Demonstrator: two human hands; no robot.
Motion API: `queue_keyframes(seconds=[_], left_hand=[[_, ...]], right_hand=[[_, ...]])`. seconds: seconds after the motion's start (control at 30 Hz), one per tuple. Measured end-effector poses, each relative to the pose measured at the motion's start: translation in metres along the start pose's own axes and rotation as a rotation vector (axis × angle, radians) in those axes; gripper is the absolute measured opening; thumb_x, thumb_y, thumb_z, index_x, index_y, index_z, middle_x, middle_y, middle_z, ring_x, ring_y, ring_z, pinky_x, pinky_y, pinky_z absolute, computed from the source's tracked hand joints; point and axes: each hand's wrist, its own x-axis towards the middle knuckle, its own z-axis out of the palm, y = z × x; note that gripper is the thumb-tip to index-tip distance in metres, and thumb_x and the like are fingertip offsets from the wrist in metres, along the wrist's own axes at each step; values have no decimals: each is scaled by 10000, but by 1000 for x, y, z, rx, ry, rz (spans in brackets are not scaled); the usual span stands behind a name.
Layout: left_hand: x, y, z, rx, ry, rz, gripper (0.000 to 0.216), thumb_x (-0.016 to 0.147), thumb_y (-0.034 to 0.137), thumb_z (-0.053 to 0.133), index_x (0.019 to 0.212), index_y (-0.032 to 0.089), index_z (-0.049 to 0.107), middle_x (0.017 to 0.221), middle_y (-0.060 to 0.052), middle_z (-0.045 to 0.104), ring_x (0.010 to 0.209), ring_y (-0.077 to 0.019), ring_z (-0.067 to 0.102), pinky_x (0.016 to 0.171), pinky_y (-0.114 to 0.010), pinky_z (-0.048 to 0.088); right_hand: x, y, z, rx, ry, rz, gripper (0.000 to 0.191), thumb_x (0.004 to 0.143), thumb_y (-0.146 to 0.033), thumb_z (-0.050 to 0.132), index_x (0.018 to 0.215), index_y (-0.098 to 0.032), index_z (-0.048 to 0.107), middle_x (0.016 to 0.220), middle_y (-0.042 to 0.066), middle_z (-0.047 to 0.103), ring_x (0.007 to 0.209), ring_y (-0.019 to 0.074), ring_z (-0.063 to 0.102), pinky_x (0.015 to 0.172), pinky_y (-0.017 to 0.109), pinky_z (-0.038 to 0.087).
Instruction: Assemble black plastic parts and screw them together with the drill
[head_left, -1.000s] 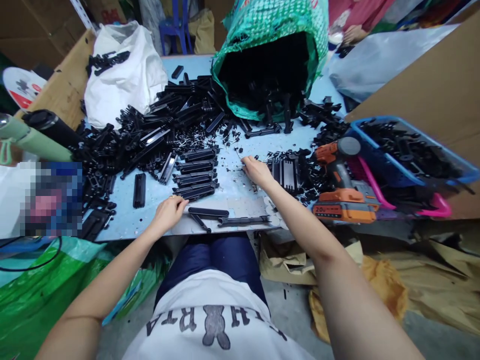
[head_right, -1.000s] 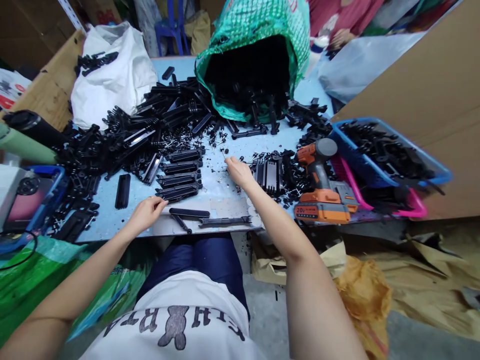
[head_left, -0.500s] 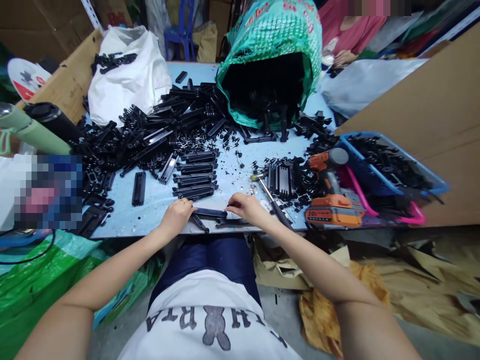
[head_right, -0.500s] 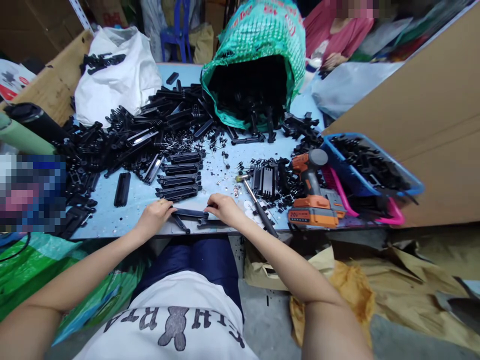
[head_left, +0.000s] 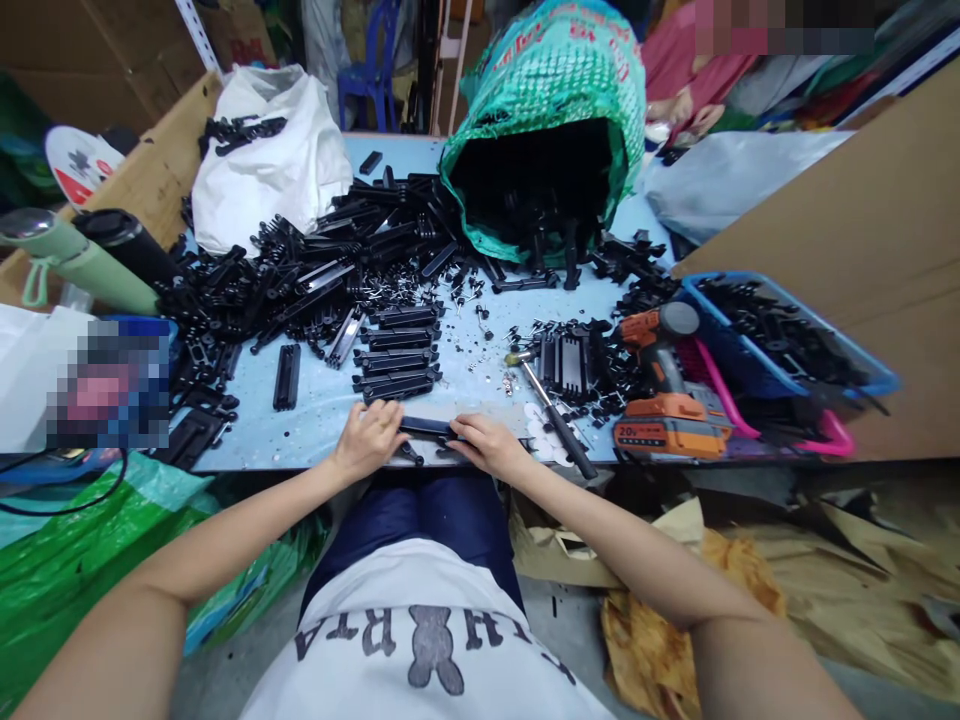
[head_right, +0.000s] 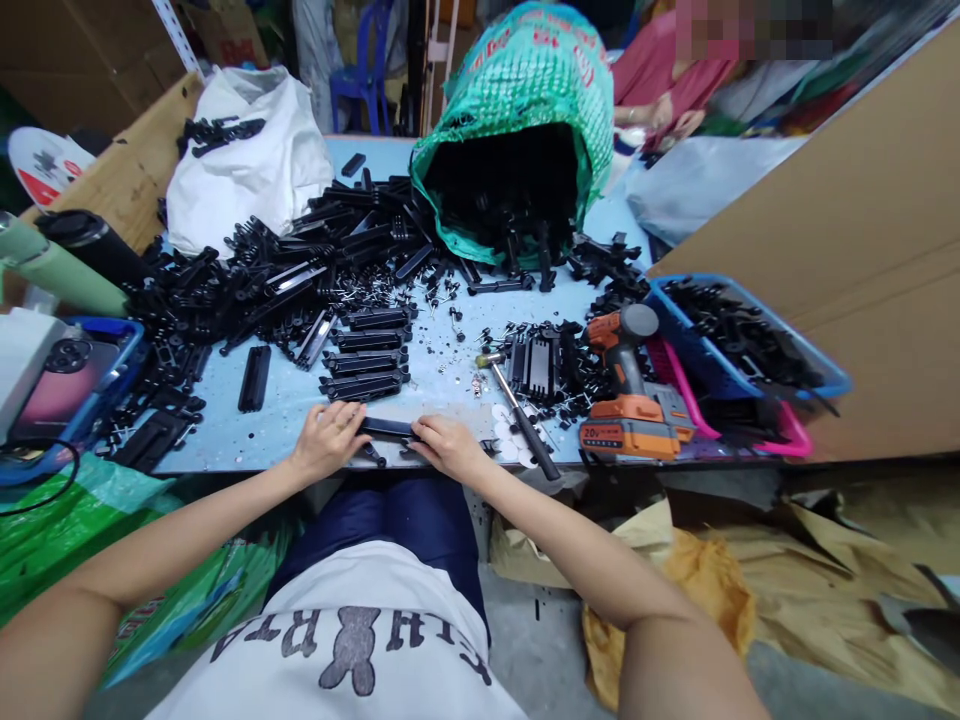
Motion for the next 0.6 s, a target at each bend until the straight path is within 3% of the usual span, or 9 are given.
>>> queue_keyframes(seconds=[0.07,0.13,0.23,0.33,0.43,0.6], left_hand=[[13,10,5,-69,-68,121,479,874,411,457,1278,154,446,1244,-151,509,1169,-270,453,935,-427,342],[30,18,11,-101,-154,155,525,862,436,469,1279,119,439,1146,-168,556,1080,-251,511,861,-379,382],[48,24,11,-93,-196,46,461,871,462,430,1057,67,576,900,-164,612,875,-241,567,706,-334,402],[49,27,-5,-113,-191,-1,464,889,480,373,780,99,613,737,-128,616,747,-218,581,636,-304,392],[41,30,-27,-116,-181,-66,501,914,478,296,755,133,623,701,-93,631,697,-198,595,595,-288,379],[39,32,-46,-116,-275,-251,581,940,452,182,769,172,663,731,-82,664,706,-211,627,571,-284,370]], right_hand=[[-12,11,6,-26,5,-49,388,910,-386,440,1199,-138,511,1130,142,539,1000,180,511,821,300,413],[-20,23,6,-145,-33,-15,472,882,-475,454,1228,-157,502,1132,146,540,966,204,523,784,322,406],[-24,32,-4,-313,-34,135,541,841,-603,425,917,-106,622,822,120,592,737,192,541,645,285,362],[-20,26,-29,-334,-9,92,610,833,-664,357,611,-127,543,592,67,516,580,148,485,569,262,287],[-12,9,-57,-299,-6,-7,615,841,-666,330,604,-135,528,583,52,510,562,129,471,560,262,254],[9,-15,-77,-237,-128,69,593,854,-653,317,712,-134,566,633,58,543,592,145,493,559,271,245]])
